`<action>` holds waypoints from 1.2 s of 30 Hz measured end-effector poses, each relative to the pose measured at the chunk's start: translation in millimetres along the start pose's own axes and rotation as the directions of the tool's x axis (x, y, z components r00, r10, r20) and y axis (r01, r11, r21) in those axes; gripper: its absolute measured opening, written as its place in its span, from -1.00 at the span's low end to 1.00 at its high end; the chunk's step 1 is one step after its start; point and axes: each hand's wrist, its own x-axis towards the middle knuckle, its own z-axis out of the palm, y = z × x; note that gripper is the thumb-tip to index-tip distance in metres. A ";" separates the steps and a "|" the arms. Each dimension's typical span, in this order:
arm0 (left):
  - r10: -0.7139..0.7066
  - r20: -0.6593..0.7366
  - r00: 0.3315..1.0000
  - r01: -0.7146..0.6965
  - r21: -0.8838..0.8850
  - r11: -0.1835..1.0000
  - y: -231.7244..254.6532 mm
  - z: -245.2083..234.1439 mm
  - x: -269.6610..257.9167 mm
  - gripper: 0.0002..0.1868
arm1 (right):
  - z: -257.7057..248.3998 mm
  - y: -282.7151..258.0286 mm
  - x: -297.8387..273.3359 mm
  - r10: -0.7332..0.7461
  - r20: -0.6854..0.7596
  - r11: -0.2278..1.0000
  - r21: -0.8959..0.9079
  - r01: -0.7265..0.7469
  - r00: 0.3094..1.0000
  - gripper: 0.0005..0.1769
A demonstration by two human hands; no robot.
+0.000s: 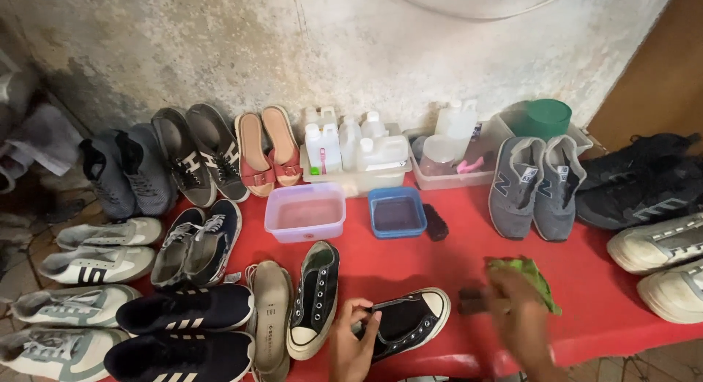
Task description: A person cleans a black sneaker using a green cloth and a small brush at a workstation.
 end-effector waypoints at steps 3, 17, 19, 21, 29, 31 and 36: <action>0.124 -0.055 0.991 -0.118 0.100 0.988 -17.6 1.8 1.2 -0.68 | 19.8 -51.5 -24.1 -0.068 0.248 0.946 0.325 -0.017 0.966 -0.33; 0.146 0.394 0.908 -0.364 0.564 0.741 -20.6 -18.2 11.2 -0.39 | 114.2 -119.7 -63.2 0.122 0.210 0.976 -0.202 -0.079 0.970 -0.33; 0.113 0.408 0.906 -0.365 0.615 0.699 -18.7 -21.2 14.9 -0.30 | 113.4 -119.2 -63.4 0.081 0.134 0.991 -0.120 -0.065 0.988 -0.55; 0.132 0.398 0.908 -0.374 0.627 0.683 -14.6 -19.2 16.1 -0.30 | 102.5 -115.9 -60.6 0.268 0.118 0.963 -0.046 -0.264 0.956 -0.72; 0.110 0.535 0.838 -0.503 0.676 0.538 -6.3 -8.5 22.0 -0.33 | 72.4 -101.1 -53.7 0.426 0.127 0.874 0.197 -0.444 0.896 -0.59; 0.310 0.527 0.791 -0.602 0.584 0.544 0.6 -10.9 21.9 -0.63 | 61.8 -123.8 -48.1 0.460 0.257 0.818 0.248 -0.518 0.850 -0.65; 0.420 0.502 0.756 -0.616 0.329 0.715 31.3 -20.5 21.5 -0.70 | 86.0 -111.1 -64.5 0.357 0.178 0.930 0.021 -0.366 0.917 -0.57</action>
